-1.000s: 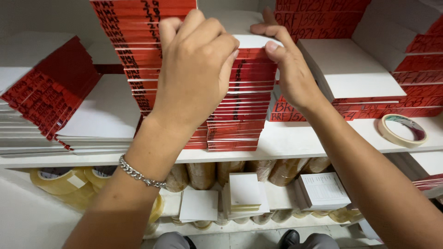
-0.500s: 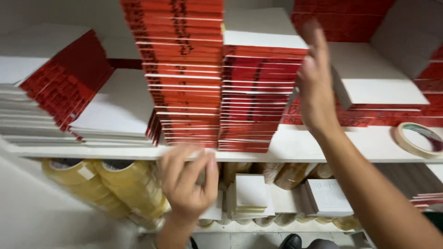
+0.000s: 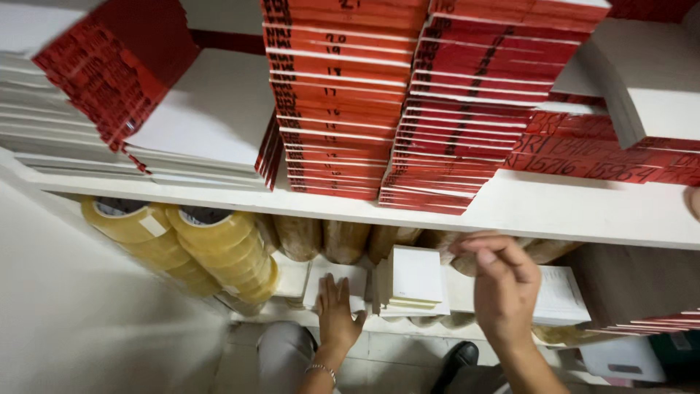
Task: The person organizes and stacks small red and white notepads on a shelf by hand. The person picks up individual pads from a lower shelf, aligns them, and places them into tall vertical stacks on a higher shelf.
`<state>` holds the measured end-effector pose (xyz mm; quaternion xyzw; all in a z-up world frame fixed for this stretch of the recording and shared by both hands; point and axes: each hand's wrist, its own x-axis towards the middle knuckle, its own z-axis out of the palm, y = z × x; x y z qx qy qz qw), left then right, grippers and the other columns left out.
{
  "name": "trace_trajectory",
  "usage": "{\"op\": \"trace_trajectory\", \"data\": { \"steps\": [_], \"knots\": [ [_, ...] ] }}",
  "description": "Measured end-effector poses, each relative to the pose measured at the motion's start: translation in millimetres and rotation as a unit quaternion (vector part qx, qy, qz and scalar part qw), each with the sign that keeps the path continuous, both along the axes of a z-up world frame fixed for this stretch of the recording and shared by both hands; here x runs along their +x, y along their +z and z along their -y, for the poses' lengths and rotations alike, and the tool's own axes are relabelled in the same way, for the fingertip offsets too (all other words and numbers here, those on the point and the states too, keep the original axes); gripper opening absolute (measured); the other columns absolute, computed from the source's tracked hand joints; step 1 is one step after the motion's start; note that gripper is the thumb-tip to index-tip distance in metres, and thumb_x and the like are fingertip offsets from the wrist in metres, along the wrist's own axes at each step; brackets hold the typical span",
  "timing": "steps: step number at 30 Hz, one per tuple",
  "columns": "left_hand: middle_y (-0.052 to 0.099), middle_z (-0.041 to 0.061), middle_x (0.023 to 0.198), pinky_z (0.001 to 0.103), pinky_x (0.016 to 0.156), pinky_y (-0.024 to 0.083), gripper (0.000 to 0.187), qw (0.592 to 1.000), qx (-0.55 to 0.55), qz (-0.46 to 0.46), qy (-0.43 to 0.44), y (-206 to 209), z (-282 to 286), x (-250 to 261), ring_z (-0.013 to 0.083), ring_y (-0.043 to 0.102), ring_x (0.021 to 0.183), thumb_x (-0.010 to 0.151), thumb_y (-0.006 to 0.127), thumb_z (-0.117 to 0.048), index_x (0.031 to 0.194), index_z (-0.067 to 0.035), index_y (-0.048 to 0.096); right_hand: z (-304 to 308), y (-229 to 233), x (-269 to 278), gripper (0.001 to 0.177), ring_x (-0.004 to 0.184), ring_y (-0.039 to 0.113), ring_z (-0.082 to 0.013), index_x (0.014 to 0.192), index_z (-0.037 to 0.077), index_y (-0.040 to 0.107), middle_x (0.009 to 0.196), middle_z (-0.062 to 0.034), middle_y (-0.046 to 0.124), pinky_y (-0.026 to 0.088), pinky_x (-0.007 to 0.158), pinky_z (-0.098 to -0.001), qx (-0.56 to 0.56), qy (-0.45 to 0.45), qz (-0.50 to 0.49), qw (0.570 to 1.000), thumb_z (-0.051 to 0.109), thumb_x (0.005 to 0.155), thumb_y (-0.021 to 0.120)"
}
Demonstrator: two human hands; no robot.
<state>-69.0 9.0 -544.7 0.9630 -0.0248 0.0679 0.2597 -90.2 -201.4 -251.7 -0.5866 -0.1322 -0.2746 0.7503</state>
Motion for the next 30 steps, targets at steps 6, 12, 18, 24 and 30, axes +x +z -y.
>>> {"op": "trace_trajectory", "data": {
  "steps": [6,12,18,24,30],
  "knots": [
    [0.017,0.031,0.165,0.059,0.122,0.014,0.098,0.994,0.095,0.06,0.003,-35.4,3.7,0.9,0.0469,0.009,0.155,0.077,0.081,-0.048,0.154,-0.007,0.036,-3.7,-13.3,-5.2,0.015,0.088,0.069,-0.0268,0.094,-0.003,0.068,0.091,-0.0184,0.07,0.055,0.089,-0.0359,-0.032,0.027,-0.031,0.999,0.008,0.097,0.059],
    [0.054,0.022,0.128,0.057,0.104,0.036,0.047,0.993,0.025,0.102,-0.047,-18.0,-6.5,2.7,0.0455,0.043,0.126,0.087,0.065,-0.033,0.123,-0.005,0.056,-18.3,-36.7,-5.5,0.015,0.085,0.069,-0.0224,0.089,0.0,0.068,0.086,-0.0144,0.073,0.053,0.086,-0.0335,-0.085,0.024,-0.085,0.992,0.01,0.096,0.059],
    [0.071,0.009,0.083,0.046,0.059,0.056,0.012,0.997,0.003,0.074,-0.038,21.7,-33.1,6.3,0.0329,0.072,0.073,0.097,0.054,-0.021,0.103,-0.015,0.063,-27.4,-59.0,1.4,0.012,0.074,0.069,-0.0198,0.096,-0.003,0.074,0.08,-0.0142,0.075,0.055,0.073,-0.0318,-0.146,0.075,-0.172,0.971,0.003,0.089,0.067],
    [0.075,0.009,0.08,0.044,0.061,0.054,0.02,0.98,-0.133,0.043,-0.138,226.9,-53.6,-27.7,0.0338,0.073,0.073,0.1,0.054,-0.024,0.11,-0.016,0.069,-18.4,-25.3,0.7,0.059,0.064,0.058,-0.0158,0.134,0.003,0.063,0.111,-0.0123,0.067,0.059,0.06,-0.0309,-0.186,0.186,-0.269,0.926,0.0,0.077,0.079],
    [0.074,0.006,0.092,0.037,0.069,0.051,0.022,0.928,-0.201,0.127,-0.287,379.5,-43.7,-52.4,0.0281,0.071,0.077,0.104,0.049,-0.023,0.111,-0.01,0.064,7.8,57.9,-13.1,0.051,0.085,0.074,-0.0149,0.12,0.008,0.076,0.108,-0.0048,0.082,0.061,0.073,-0.0282,-0.312,0.227,-0.268,0.883,0.014,0.071,0.088]
  ]
}}
